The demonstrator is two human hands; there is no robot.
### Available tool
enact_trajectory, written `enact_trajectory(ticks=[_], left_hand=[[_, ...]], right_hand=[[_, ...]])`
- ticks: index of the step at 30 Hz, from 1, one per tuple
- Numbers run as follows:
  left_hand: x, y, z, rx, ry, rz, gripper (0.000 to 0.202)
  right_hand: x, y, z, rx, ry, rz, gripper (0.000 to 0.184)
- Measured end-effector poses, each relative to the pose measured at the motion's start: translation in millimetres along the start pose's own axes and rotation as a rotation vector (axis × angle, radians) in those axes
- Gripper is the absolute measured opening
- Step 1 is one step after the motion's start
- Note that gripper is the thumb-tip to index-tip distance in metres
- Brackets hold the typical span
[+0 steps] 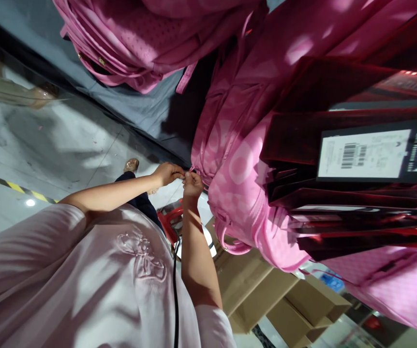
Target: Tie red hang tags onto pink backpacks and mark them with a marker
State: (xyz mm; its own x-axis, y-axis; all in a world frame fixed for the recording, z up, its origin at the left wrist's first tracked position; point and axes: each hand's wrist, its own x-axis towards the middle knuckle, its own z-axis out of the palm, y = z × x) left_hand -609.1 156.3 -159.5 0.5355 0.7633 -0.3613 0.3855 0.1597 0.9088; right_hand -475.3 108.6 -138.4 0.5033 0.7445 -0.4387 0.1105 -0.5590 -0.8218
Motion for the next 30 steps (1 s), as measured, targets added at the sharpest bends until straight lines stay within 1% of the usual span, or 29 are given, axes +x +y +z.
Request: enact_trajectory(ticks=[3,9,12,17,21,25,30], left_hand=[[-1,4,-0.9,0.051,-0.015,-0.022,0.02],[-1,14,-2.3,0.171,-0.009,-0.122,0.016],[1,17,-3.6,0.223,-0.017,-0.117,0.015],[-1,20,-3.3,0.296,-0.035,-0.085,0.019],[-7,25,-0.7,0.311,0.0,-0.129,0.024],[-15,28,1.4,0.278,-0.003,-0.152,0.019],[-18,31,6.1,0.271,0.079,-0.204,0.023]], right_hand=[[1,6,0,-0.017,0.012,-0.044,0.028],[2,14,2,-0.047,0.051,-0.127,0.028],[2,14,3,-0.054,0.059,-0.142,0.027],[0,11,8,-0.068,0.075,-0.145,0.026],[-1,7,9,-0.071,0.07,-0.133,0.023],[-3,3,7,-0.072,0.069,-0.126,0.022],[-3,2,4,-0.058,0.055,-0.099,0.02]])
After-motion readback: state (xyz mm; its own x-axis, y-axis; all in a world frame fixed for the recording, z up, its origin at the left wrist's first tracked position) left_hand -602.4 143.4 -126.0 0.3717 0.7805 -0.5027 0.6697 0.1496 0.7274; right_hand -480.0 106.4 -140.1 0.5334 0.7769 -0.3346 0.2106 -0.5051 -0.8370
